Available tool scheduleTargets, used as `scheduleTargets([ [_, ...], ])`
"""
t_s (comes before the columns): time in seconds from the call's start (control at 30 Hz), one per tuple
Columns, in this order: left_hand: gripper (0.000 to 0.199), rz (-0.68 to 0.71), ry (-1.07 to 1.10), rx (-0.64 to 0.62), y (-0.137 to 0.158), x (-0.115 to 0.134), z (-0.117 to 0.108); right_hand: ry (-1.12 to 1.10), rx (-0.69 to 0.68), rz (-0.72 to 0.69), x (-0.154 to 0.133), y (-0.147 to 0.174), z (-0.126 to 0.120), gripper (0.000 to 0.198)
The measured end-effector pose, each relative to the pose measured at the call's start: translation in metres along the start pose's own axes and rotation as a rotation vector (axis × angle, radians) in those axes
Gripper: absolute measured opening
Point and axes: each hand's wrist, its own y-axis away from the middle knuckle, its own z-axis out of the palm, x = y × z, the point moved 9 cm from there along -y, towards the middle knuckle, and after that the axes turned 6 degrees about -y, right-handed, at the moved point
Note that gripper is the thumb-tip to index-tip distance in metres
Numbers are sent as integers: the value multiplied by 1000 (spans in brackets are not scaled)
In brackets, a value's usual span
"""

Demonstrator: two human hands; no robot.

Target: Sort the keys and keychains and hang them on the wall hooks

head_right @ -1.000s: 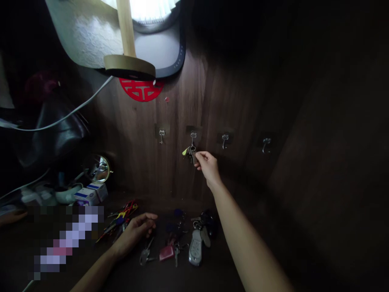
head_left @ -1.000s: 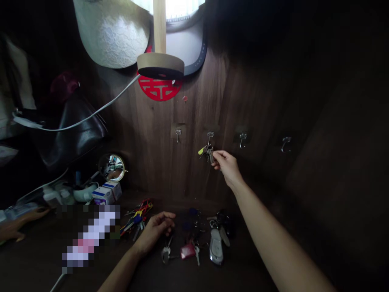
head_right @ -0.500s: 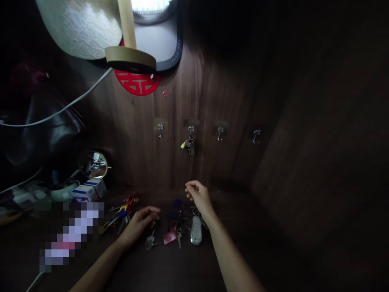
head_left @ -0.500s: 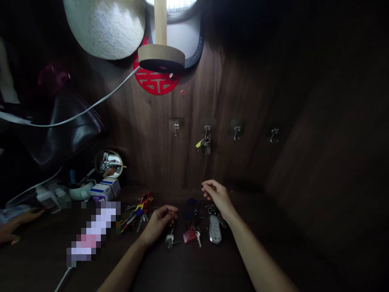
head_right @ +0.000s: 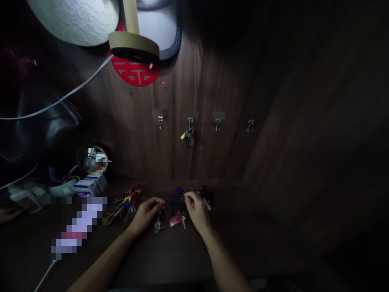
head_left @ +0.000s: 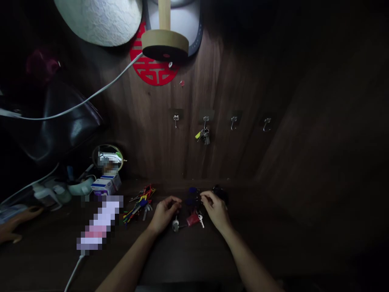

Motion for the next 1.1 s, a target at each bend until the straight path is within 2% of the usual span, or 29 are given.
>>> scheduleTargets([
  [0.17, 26, 28, -47, 39, 1, 4, -4, 176, 12, -172, -17, 10, 2, 16],
  [0.4, 23, 74, -258, 47, 4, 10, -6, 327, -36, -242, -15, 12, 12, 19],
  [0.5, 20, 163, -373, -9, 7, 17, 0, 367, -44, -235, -14, 12, 12, 19],
  [0.6, 19, 234, -396, -54, 10, 23, 5, 388, -49, -208, -12, 11, 10, 20],
  [0.83, 20, 219, -377, -87, 11, 24, 9, 423, -26, -151, -2, 7, 4, 18],
  [1.0, 24, 157, -320, 6, 10, 22, -3, 484, 31, -126, 4, 4, -2, 17],
  [1.1, 24, 147, -384, 61, 10, 22, -14, 538, 66, -91, 11, 2, -8, 16],
])
